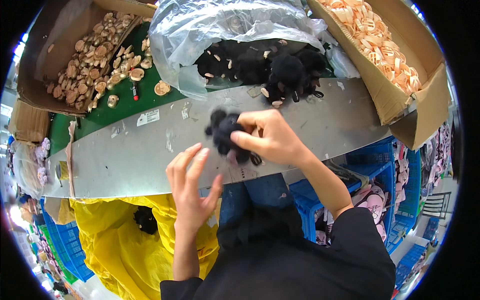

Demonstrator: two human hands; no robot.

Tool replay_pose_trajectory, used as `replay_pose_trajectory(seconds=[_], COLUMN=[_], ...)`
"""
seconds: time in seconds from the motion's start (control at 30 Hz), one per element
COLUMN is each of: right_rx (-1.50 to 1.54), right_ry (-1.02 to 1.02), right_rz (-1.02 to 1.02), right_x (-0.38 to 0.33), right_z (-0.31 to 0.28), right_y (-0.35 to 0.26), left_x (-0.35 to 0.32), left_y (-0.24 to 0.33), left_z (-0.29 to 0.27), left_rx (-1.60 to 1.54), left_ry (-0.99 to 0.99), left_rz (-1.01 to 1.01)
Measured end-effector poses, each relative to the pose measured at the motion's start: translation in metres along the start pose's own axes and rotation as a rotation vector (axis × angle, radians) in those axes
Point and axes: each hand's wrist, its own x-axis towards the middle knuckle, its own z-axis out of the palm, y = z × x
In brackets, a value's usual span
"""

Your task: The person repeatedly picks up small black plush toys and inserts round wooden discs into their bodies using both hands. The person places each finished toy into a yellow bag on the table. The process is repeated for multiple toys throughout the clip.

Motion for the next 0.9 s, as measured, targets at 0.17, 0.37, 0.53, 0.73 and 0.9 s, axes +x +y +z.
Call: replay_pose_trajectory(seconds=[0.17, 0.37, 0.53, 0.73, 0.9], right_rx=[0.381, 0.147, 0.103, 0.271, 0.315], right_ry=[-0.124, 0.072, 0.062, 0.077, 0.067], right_rz=[0.030, -0.227, -0.260, -0.109, -0.125], right_x=[-0.026, -0.045, -0.049, -0.050, -0.052], right_z=[0.025, 0.046, 0.065, 0.073, 0.077], right_y=[-0.005, 0.023, 0.023, 0.019, 0.022], left_x=[-0.009, -0.018, -0.033, -0.037, -0.044], left_y=[0.017, 0.033, 0.032, 0.028, 0.022], left_z=[0.006, 0.001, 0.003, -0.005, -0.004], left_rx=[-0.233, -0.923, -1.043, -1.298, -1.294], left_ry=[0.130, 0.186, 0.228, 0.383, 0.426], left_rz=[-0.177, -0.752, -0.821, -0.869, -0.859])
